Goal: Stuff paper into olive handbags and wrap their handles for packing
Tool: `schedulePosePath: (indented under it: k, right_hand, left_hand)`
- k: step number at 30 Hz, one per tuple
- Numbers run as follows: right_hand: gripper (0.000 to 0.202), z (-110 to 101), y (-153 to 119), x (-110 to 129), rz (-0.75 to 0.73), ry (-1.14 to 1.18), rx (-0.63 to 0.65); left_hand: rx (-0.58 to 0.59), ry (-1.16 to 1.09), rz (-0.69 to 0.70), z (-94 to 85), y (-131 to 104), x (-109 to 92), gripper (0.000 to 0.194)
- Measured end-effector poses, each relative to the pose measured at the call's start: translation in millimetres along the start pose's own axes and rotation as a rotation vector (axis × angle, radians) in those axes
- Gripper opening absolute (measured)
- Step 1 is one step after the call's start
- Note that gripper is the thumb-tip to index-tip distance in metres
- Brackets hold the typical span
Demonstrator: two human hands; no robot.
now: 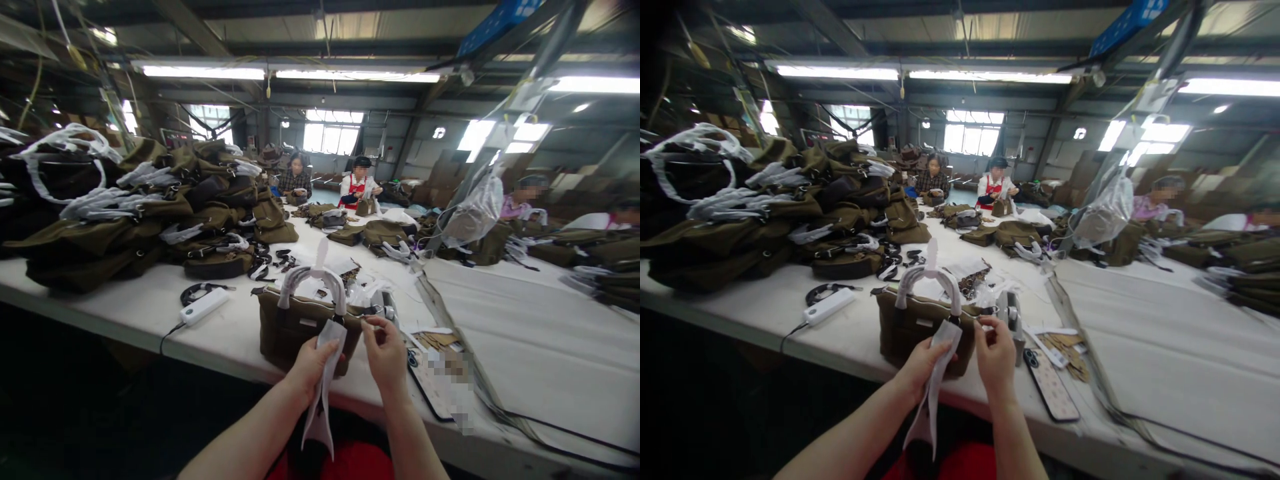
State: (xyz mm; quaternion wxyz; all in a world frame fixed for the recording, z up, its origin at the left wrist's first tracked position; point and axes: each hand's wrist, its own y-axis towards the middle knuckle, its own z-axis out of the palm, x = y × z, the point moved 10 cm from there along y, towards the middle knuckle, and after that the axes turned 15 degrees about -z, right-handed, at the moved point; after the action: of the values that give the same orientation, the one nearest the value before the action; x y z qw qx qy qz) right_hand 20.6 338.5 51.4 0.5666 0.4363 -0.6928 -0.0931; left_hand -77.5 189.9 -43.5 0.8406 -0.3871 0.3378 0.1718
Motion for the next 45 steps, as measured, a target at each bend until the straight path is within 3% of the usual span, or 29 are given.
schedulePosePath:
  k: [3, 6, 8, 11, 16, 23, 30, 34, 36, 41, 45]
  right_hand:
    - [0.043, -52, 13, -46, 0.063, -0.257, -0.085]
    - [0.044, -81, 26, -99, 0.128, -0.364, -0.037]
    - [0.042, -83, 30, -127, 0.160, -0.327, 0.037]
    - [0.042, -68, 29, -155, 0.200, -0.237, 0.140]
    - [0.037, -48, 25, -166, 0.209, -0.151, 0.158]
    - [0.040, -67, 9, -140, 0.144, -0.232, 0.067]
    - [0.041, -69, -29, -150, 0.267, -0.243, 0.174]
    - [0.036, -72, -21, -126, 0.245, -0.271, 0.176]
    - [0.037, -60, -14, -95, 0.201, -0.167, 0.211]
    - [0.036, -1, -5, -3, 0.109, 0.227, 0.427]
    - [0.031, 41, -2, 31, 0.081, 0.296, 0.598]
  left_hand:
    - [-0.031, 0.045, 0.019, -3.8, 0, -1, 0.050]
    - [-0.037, 0.082, 0.017, -3.1, 0, -2, 0.049]
    - [-0.044, 0.110, 0.008, -2.5, 0, -1, 0.049]
    - [-0.051, 0.137, 0.008, -2.3, 0, -2, 0.050]
    - [-0.063, 0.153, 0.015, -3.3, 0, -3, 0.050]
    - [-0.046, 0.156, 0.004, -0.8, -4, -5, 0.046]
    - [-0.025, 0.160, 0.009, -0.6, 0, -4, 0.048]
    - [-0.013, 0.154, 0.017, -3.3, 3, -2, 0.048]
    - [-0.012, 0.147, 0.027, -4.3, 4, -2, 0.047]
    - [-0.014, 0.134, 0.049, -2.5, 0, -5, 0.051]
    - [0.004, 0.112, 0.045, 0.4, -1, -6, 0.057]
